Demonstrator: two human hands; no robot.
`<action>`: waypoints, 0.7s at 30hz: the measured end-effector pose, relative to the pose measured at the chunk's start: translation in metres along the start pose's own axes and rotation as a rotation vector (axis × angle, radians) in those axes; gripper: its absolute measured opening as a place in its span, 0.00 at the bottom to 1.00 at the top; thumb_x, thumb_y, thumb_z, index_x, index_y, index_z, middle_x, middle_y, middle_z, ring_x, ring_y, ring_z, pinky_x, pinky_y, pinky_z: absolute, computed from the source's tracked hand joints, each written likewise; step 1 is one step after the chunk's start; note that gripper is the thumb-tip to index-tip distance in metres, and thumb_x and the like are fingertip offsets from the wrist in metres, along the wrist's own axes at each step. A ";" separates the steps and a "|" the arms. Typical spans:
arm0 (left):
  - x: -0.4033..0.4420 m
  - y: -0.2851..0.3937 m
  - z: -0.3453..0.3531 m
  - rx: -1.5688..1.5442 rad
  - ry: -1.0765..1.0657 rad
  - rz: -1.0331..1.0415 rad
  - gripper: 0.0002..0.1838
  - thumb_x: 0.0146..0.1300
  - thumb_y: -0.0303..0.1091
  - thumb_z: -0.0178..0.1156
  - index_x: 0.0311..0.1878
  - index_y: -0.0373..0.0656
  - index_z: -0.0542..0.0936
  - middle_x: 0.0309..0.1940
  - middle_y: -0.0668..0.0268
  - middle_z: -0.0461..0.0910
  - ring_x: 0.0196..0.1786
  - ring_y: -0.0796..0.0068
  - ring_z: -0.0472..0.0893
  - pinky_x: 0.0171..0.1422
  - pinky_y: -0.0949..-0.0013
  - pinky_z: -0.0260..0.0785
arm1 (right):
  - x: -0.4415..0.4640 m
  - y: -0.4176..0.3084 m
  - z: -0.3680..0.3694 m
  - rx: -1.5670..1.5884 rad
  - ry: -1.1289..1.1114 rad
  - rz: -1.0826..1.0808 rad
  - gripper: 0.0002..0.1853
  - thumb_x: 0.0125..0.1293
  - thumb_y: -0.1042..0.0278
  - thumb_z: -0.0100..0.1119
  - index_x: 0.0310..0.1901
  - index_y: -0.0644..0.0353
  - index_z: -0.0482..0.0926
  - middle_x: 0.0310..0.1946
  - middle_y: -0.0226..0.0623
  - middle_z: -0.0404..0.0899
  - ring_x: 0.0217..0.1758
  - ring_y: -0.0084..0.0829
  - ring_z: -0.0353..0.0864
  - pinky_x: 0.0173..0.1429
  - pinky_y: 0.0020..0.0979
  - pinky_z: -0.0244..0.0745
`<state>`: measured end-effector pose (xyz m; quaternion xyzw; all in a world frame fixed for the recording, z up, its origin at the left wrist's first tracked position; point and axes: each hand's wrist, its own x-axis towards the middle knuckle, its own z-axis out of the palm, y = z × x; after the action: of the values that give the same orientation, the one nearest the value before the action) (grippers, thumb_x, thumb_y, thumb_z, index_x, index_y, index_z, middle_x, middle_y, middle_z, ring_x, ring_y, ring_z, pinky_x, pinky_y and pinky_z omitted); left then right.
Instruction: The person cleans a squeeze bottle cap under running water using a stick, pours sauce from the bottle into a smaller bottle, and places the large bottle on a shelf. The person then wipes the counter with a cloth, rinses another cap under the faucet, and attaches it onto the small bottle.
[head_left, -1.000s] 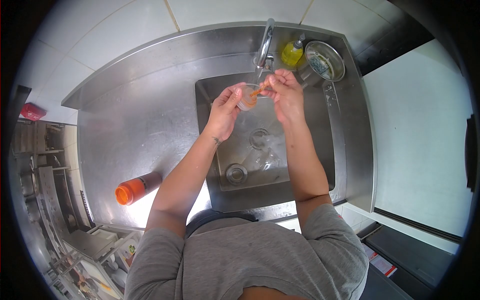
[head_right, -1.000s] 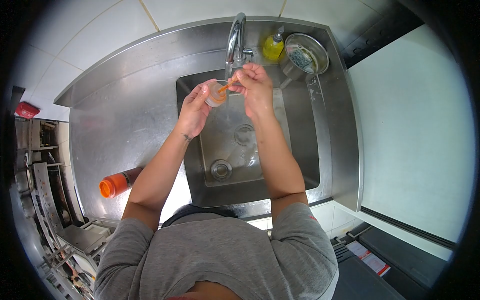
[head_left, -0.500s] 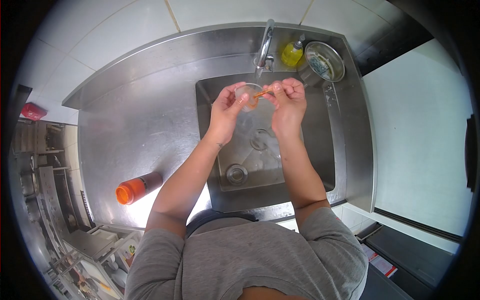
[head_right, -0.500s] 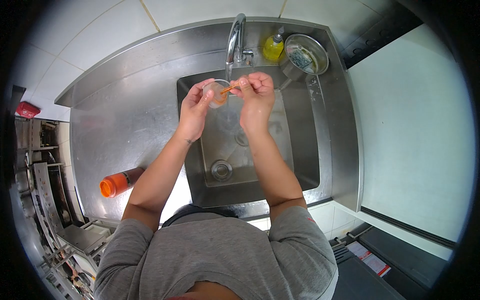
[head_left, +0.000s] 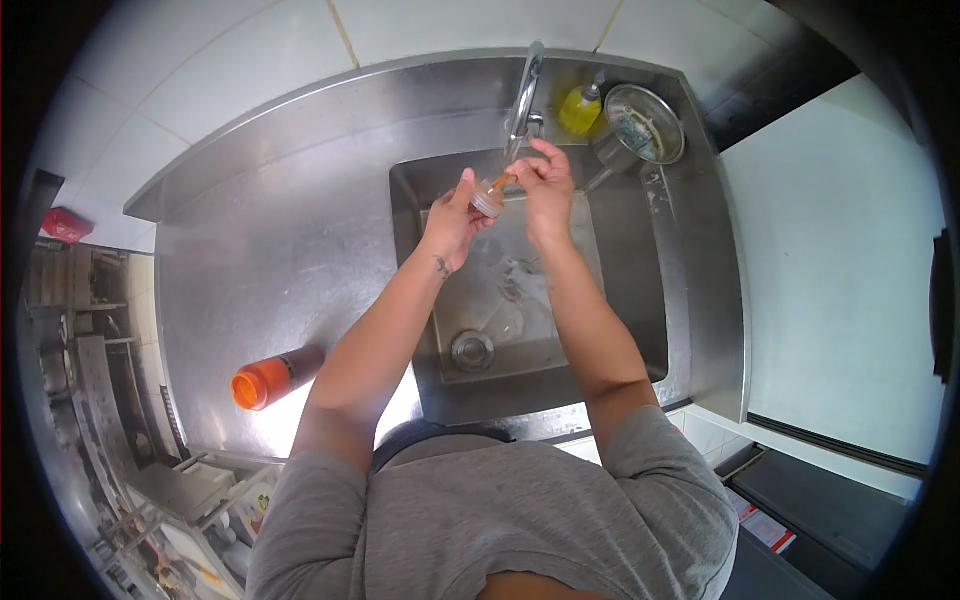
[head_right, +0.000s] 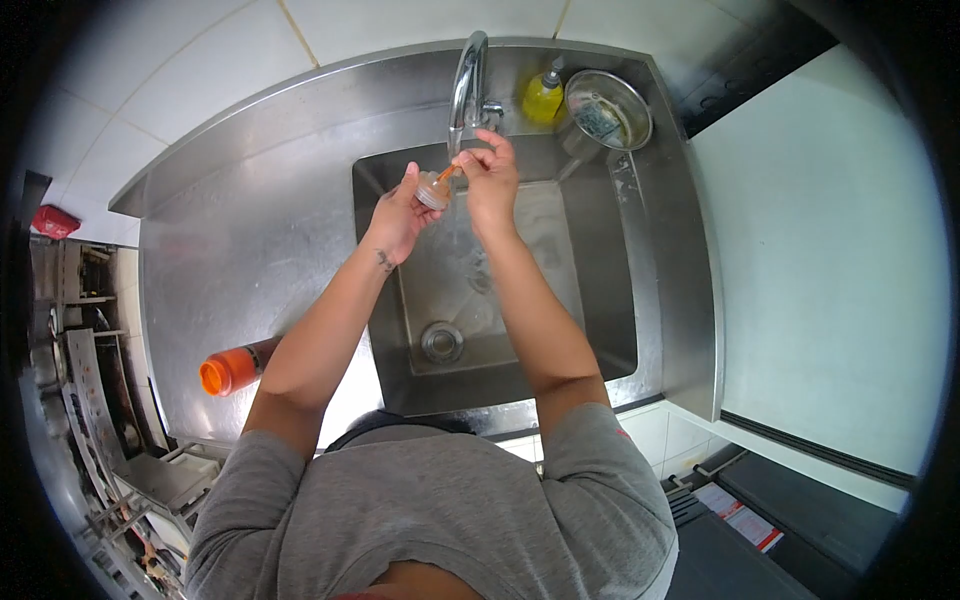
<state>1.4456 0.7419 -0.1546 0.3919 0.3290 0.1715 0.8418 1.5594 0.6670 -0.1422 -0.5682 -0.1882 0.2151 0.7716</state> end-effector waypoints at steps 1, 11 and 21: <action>0.012 -0.008 -0.004 -0.006 0.016 -0.035 0.27 0.66 0.57 0.55 0.45 0.37 0.74 0.36 0.64 0.78 0.36 0.77 0.76 0.43 0.72 0.69 | 0.009 0.016 -0.001 -0.060 0.005 0.018 0.17 0.63 0.83 0.53 0.53 0.63 0.70 0.32 0.33 0.79 0.37 0.22 0.77 0.46 0.25 0.71; 0.042 -0.006 0.000 0.116 0.162 0.105 0.26 0.65 0.56 0.56 0.46 0.38 0.75 0.36 0.66 0.78 0.35 0.78 0.75 0.42 0.73 0.70 | 0.022 0.031 -0.010 -0.166 -0.276 0.042 0.14 0.60 0.76 0.62 0.48 0.64 0.79 0.38 0.32 0.81 0.40 0.22 0.79 0.47 0.25 0.73; 0.029 -0.010 -0.002 0.145 0.194 0.162 0.27 0.64 0.55 0.58 0.45 0.35 0.75 0.32 0.68 0.77 0.32 0.80 0.73 0.37 0.75 0.68 | 0.018 0.036 -0.008 -0.235 -0.186 -0.049 0.08 0.66 0.76 0.56 0.44 0.67 0.81 0.35 0.34 0.83 0.34 0.23 0.81 0.39 0.26 0.77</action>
<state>1.4659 0.7527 -0.1754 0.4586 0.3878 0.2517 0.7589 1.5748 0.6802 -0.1783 -0.6276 -0.2967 0.2245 0.6839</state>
